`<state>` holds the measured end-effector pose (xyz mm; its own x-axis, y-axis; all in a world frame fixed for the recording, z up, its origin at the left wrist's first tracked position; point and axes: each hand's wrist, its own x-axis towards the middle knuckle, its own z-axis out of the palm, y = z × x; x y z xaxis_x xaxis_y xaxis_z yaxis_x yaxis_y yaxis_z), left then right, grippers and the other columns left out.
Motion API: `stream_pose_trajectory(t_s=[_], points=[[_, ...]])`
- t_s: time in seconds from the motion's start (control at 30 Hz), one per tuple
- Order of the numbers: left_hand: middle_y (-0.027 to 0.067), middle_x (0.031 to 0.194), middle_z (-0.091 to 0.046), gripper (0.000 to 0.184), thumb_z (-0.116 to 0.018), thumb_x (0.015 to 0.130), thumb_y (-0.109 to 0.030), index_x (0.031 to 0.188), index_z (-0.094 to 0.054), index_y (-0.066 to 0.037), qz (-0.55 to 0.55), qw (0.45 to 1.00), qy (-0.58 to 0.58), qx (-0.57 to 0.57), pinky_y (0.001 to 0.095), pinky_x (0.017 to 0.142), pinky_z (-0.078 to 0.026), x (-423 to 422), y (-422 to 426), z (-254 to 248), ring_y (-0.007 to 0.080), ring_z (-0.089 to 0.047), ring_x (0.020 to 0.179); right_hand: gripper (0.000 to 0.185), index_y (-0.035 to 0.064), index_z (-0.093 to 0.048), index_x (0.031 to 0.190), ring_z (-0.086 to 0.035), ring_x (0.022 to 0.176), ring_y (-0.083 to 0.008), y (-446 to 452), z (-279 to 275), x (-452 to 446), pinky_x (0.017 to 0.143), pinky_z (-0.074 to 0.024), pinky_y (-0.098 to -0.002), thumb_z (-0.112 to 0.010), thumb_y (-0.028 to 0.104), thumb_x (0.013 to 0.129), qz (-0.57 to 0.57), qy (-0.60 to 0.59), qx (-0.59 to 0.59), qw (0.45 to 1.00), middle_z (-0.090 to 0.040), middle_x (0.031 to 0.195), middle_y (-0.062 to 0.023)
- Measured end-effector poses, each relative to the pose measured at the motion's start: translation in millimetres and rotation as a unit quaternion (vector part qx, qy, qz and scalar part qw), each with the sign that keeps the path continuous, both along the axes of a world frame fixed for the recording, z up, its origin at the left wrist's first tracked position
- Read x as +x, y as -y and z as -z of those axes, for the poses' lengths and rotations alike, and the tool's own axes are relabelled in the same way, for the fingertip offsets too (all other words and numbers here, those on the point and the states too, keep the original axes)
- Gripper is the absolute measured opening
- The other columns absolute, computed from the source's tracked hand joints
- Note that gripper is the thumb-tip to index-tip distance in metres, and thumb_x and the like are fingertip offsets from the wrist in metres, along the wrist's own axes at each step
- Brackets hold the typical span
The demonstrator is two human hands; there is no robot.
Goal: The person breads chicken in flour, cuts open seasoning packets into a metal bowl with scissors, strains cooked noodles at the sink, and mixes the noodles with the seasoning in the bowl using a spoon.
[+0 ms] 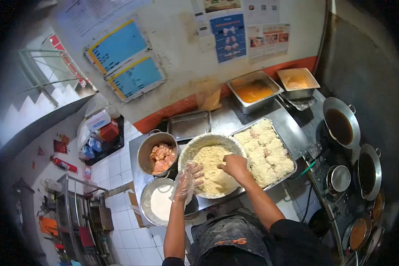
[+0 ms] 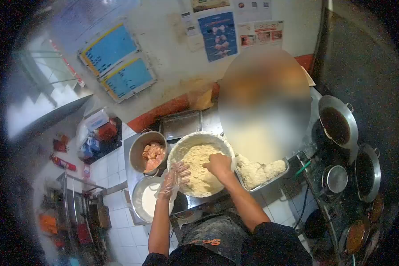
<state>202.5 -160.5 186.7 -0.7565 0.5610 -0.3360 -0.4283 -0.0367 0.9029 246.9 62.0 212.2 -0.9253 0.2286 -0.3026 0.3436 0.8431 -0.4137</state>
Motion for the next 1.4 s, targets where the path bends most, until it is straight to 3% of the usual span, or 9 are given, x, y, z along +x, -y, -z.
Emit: stream_pose_trajectory(t_s=[0.17,0.33,0.47,0.6,0.7,0.83,1.03,1.3,1.4], points=[[0.0217,0.13,-0.041,0.085,-0.035,0.082,-0.067,0.135,-0.026,-0.002,-0.013,0.975,0.161,0.156,0.0499,0.092,-0.04,11,-17,-7,0.0363,-0.045,0.116,0.041,0.0032,-0.068,0.094,-0.062,0.072,-0.0208,11,31,-14,0.064,-0.0487,-0.034,-0.065,0.041,0.078,0.005,-0.169,-0.3,0.939,-0.067,0.083,-0.0099],[0.0219,0.131,-0.038,0.083,-0.038,0.084,-0.063,0.135,-0.024,0.0,-0.043,0.956,0.189,0.219,0.0526,0.098,-0.035,17,-17,-1,0.04,-0.041,0.119,0.018,0.0028,-0.068,0.084,-0.051,0.055,-0.0067,1,45,-27,0.05,-0.0426,-0.0221,-0.067,0.02,0.079,-0.031,-0.067,-0.536,0.841,-0.061,0.066,-0.0025],[0.0161,0.139,-0.029,0.076,-0.045,0.084,-0.058,0.137,-0.024,-0.006,-0.044,0.953,0.174,0.243,0.0532,0.099,-0.033,29,-21,6,0.0404,-0.037,0.121,0.019,0.0024,-0.068,0.079,-0.05,0.052,-0.0083,-3,60,-44,0.049,-0.041,-0.0234,-0.067,0.021,0.079,-0.02,-0.1,-0.434,0.895,-0.058,0.059,-0.0011],[0.0103,0.142,-0.024,0.076,-0.049,0.083,-0.056,0.139,-0.022,-0.012,-0.052,0.943,0.173,0.28,0.0542,0.099,-0.032,49,-22,9,0.0386,-0.034,0.123,0.043,0.0096,-0.06,0.112,-0.054,0.07,-0.0091,17,58,-46,0.055,-0.045,-0.0273,-0.061,0.04,0.082,0.002,-0.045,-0.51,0.859,-0.062,0.096,-0.0024],[0.0118,0.14,-0.029,0.073,-0.047,0.084,-0.055,0.139,-0.022,-0.013,-0.036,0.924,0.225,0.307,0.0534,0.1,-0.031,49,-17,21,0.0373,-0.034,0.123,0.036,0.0077,-0.068,0.095,-0.056,0.064,-0.0115,18,69,-52,0.056,-0.0455,-0.0242,-0.066,0.04,0.078,-0.17,-0.004,-0.443,0.88,-0.065,0.078,-0.0046],[0.0153,0.142,-0.026,0.076,-0.052,0.082,-0.052,0.139,-0.021,-0.012,-0.065,0.937,0.209,0.271,0.0535,0.102,-0.027,37,-14,33,0.0367,-0.03,0.127,0.031,0.0061,-0.07,0.087,-0.051,0.056,-0.0092,27,81,-59,0.053,-0.0434,-0.0261,-0.068,0.035,0.077,-0.042,-0.169,-0.416,0.893,-0.06,0.063,-0.0035],[0.0162,0.143,-0.023,0.076,-0.049,0.084,-0.05,0.141,-0.016,-0.011,-0.085,0.864,0.244,0.432,0.0553,0.103,-0.025,21,-3,27,0.0388,-0.026,0.128,0.028,0.0051,-0.068,0.087,-0.052,0.061,-0.0107,29,40,-20,0.054,-0.0447,-0.0273,-0.067,0.032,0.081,0.003,0.023,-0.476,0.879,-0.062,0.074,-0.0016],[0.0144,0.144,-0.022,0.069,-0.05,0.086,-0.044,0.139,-0.02,-0.012,-0.009,0.917,0.19,0.351,0.0548,0.104,-0.024,12,15,25,0.0399,-0.026,0.128,0.031,0.0023,-0.067,0.079,-0.05,0.051,-0.0094,30,72,-33,0.049,-0.0418,-0.0258,-0.066,0.033,0.08,0.212,-0.266,-0.419,0.842,-0.059,0.062,-0.0036],[0.0138,0.144,-0.021,0.069,-0.05,0.086,-0.045,0.14,-0.02,-0.014,-0.011,0.907,0.221,0.358,0.0546,0.104,-0.023,4,15,25,0.0398,-0.027,0.128,0.034,0.0025,-0.067,0.073,-0.05,0.05,-0.0086,44,51,-27,0.047,-0.0407,-0.0254,-0.065,0.036,0.08,-0.041,-0.065,-0.352,0.933,-0.056,0.056,-0.0022]])
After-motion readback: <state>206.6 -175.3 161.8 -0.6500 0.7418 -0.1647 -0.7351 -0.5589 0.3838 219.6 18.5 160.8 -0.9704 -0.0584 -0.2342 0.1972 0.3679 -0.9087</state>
